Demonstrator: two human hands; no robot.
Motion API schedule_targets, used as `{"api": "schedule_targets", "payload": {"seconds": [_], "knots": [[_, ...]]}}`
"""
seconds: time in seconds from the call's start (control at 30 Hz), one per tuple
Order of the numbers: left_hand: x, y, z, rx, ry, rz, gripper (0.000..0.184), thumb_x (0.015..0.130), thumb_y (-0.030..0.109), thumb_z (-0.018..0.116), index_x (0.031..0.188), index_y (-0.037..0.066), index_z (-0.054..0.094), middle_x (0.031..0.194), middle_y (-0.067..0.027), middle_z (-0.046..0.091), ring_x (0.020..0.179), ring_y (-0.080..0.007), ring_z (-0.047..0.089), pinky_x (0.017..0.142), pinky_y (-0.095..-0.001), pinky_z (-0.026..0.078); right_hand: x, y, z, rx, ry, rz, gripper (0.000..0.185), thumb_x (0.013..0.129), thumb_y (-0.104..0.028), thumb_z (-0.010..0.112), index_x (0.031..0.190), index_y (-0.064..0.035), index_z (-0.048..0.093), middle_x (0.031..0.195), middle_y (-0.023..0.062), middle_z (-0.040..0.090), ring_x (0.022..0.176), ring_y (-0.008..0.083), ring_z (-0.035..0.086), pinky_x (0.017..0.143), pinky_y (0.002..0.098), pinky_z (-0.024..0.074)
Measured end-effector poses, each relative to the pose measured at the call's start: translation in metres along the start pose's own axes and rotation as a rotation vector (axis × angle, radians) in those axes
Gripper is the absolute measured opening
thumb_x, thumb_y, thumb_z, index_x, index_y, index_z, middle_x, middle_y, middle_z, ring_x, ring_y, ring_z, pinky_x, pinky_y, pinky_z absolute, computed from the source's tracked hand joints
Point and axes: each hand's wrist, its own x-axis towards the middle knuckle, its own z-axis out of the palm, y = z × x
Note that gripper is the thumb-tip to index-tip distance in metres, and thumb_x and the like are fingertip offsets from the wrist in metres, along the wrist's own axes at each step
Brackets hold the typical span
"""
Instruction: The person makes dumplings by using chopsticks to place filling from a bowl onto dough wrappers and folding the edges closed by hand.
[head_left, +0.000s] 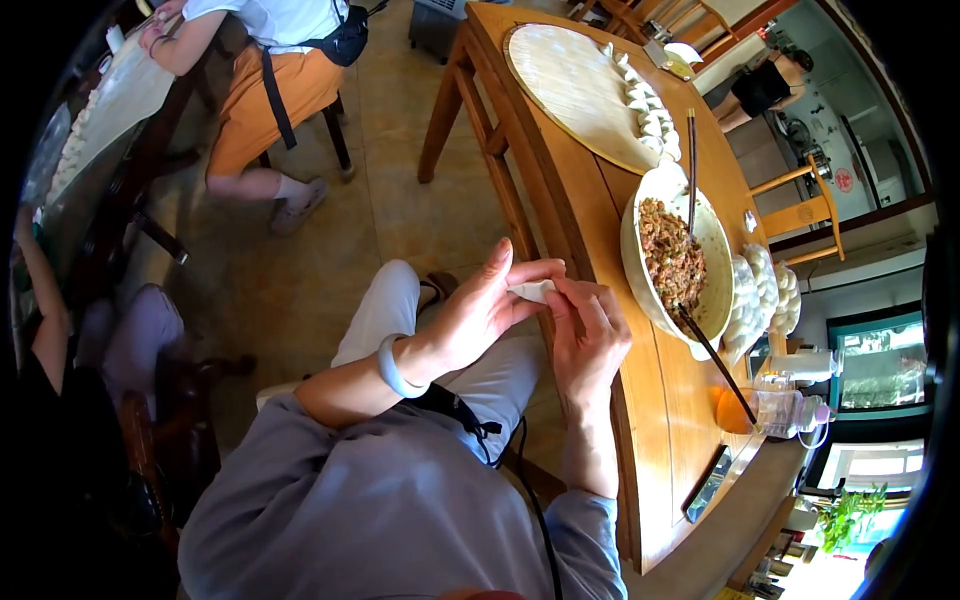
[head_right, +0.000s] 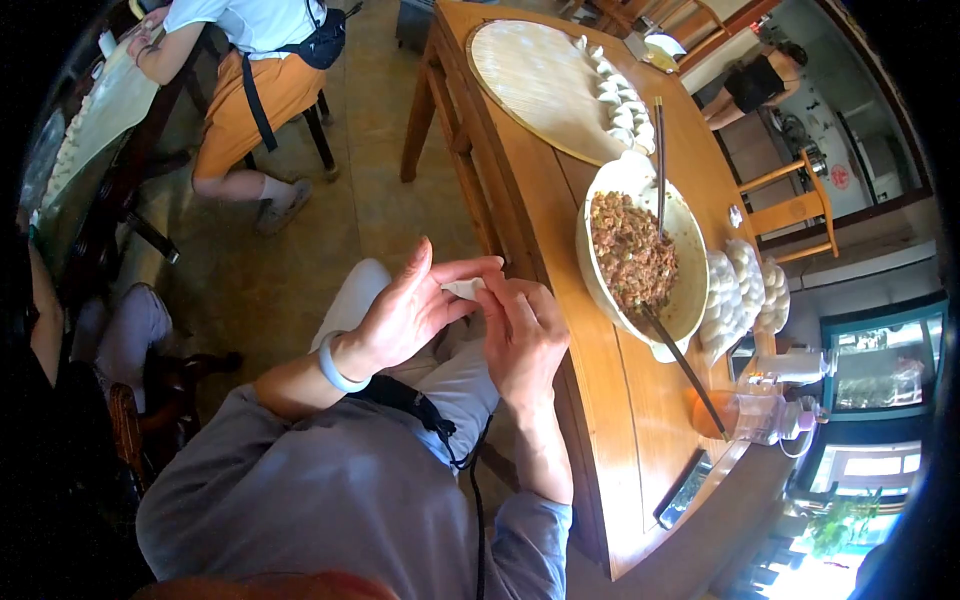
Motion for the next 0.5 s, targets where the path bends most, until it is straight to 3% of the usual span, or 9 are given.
{"api": "schedule_targets", "payload": {"seconds": [0.1,0.5], "knots": [[-0.003,-0.003,-0.003,0.002,0.003,-0.011,0.074,0.092,0.056,0.023,0.128,-0.007,0.038,0.125,-0.0123,0.047,0.112,-0.0161,0.045,0.099,-0.0323,0.033,-0.001,0.004,0.004,0.02,0.036,-0.062,0.014,0.073,-0.003,0.068,0.087,-0.0053,0.066,0.078,0.0088,0.061,0.068,0.023,0.06,0.058,0.031,0.0481],[0.0,-0.011,-0.006,0.028,0.02,-0.04,0.075,0.092,0.056,0.024,0.127,-0.008,0.039,0.125,-0.0125,0.048,0.113,-0.016,0.045,0.099,-0.0329,0.034,-0.004,0.003,0.001,0.0,0.016,-0.049,0.013,0.073,0.0,0.066,0.084,-0.0053,0.064,0.079,0.0078,0.061,0.07,0.0245,0.059,0.06,0.0325,0.0467]]}}
